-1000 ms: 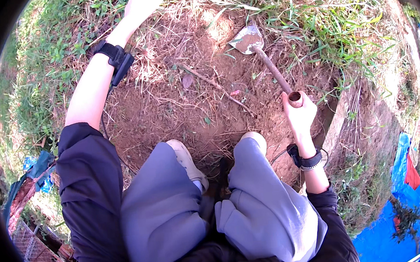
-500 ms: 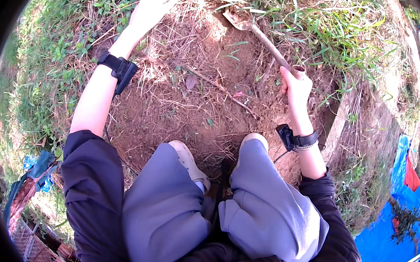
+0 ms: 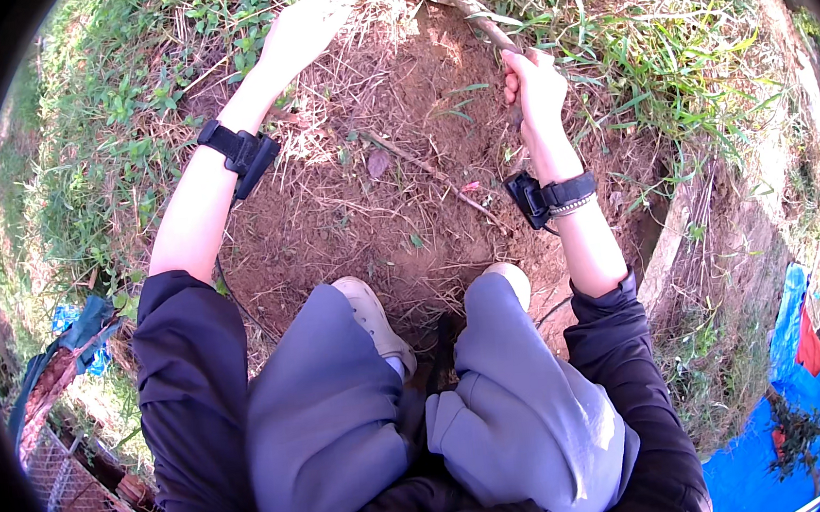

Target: The person pulls weeds and grass from a dirt area by hand and using a hand trowel.

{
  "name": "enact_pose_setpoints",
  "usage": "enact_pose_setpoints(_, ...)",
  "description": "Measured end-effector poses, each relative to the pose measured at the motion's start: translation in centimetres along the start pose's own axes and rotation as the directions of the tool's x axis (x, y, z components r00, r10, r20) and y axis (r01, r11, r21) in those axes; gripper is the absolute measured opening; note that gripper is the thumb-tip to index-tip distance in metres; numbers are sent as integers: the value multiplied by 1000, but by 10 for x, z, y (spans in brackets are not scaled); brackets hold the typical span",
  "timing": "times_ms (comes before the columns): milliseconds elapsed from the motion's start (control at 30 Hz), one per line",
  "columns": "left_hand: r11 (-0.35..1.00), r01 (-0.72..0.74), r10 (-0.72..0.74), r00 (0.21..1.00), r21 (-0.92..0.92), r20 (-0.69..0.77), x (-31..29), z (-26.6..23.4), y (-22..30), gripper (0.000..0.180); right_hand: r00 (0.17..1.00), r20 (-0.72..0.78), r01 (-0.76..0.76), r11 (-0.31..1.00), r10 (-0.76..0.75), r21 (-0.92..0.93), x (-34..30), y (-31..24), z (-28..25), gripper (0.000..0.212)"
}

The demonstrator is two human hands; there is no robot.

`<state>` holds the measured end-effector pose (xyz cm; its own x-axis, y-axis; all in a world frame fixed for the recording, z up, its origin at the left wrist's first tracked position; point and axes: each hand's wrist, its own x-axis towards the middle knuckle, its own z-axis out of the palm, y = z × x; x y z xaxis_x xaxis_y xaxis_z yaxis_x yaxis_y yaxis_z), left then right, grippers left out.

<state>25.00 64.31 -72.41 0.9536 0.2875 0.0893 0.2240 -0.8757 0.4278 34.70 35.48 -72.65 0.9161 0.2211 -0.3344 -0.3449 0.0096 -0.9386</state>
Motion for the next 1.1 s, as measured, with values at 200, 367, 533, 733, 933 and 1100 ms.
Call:
enact_pose_setpoints(200,993,91,-90,996,-75,7,-2,-17,14,41,965,95,250,744,-244,-619,-45,-9,-58,21)
enact_pose_setpoints(367,999,38,-38,999,-20,15,-1,-12,11,40,923,205,354,507,-327,-786,-96,8,-91,19)
enact_pose_setpoints(533,998,-14,11,999,-63,-42,-1,-5,15,40,902,290,417,471,-320,-778,-48,9,-47,25)
enact_pose_setpoints(733,989,131,-137,986,69,90,-5,1,7,43,941,231,337,613,-248,-714,-44,17,-40,25)
enact_pose_setpoints(933,930,203,-302,898,308,320,-22,31,40,80,986,124,163,779,-110,-606,-63,19,-47,20)
enact_pose_setpoints(1100,938,120,-240,902,324,359,-42,50,37,44,991,95,-57,928,98,-368,-82,0,-68,19)
